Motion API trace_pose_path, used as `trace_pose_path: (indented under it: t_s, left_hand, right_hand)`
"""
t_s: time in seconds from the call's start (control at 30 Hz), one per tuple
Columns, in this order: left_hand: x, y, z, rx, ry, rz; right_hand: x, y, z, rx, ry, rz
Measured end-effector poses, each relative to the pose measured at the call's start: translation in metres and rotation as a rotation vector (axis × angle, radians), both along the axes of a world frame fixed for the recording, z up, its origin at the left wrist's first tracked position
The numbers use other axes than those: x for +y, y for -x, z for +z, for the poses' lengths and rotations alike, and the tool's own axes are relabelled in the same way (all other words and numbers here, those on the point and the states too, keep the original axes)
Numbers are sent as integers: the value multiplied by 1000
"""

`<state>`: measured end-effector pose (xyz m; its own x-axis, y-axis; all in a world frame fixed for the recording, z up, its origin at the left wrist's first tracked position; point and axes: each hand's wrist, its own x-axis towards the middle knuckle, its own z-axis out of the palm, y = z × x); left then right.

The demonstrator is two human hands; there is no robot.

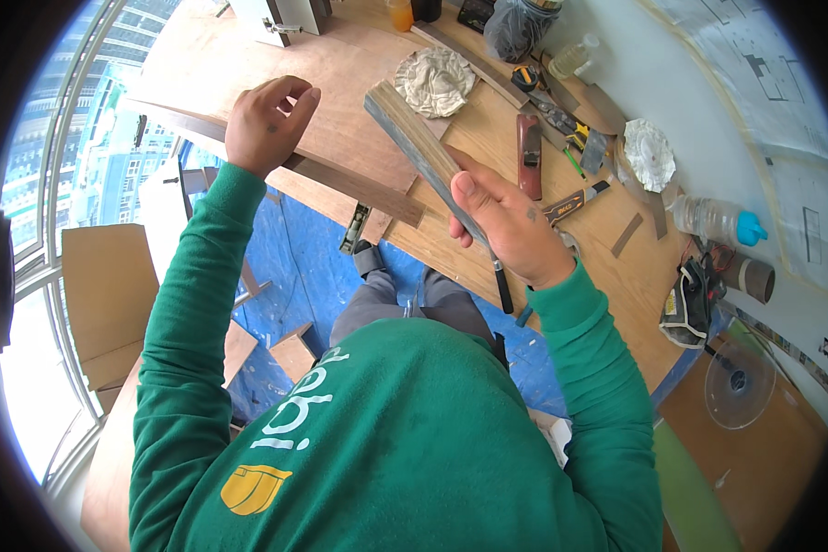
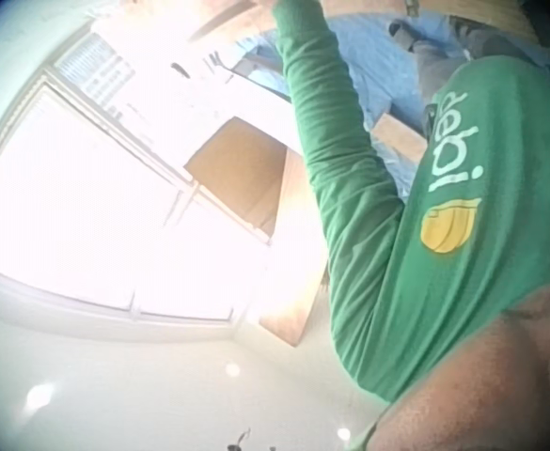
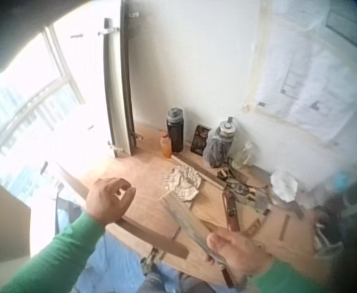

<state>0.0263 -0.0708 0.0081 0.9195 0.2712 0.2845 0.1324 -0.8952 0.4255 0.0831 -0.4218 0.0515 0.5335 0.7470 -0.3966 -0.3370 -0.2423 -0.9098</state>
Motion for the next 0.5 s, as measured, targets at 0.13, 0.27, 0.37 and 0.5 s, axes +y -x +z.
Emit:
trace_pose_path:
  t_s: [0.13,0.27,0.37,0.5]
  left_hand:
    - [0,0,2,28,28,5]
    - [0,0,2,2,16,-6]
    - [0,0,2,-20,1,-17]
    - [-1,0,1,16,34,24]
  right_hand:
    - [-3,-1,-3,87,-97,63]
    - [-19,-5,-5,97,-144,62]
    - [-26,-4,-11,153,-242,12]
    - [-17,2,-15,-44,-123,-4]
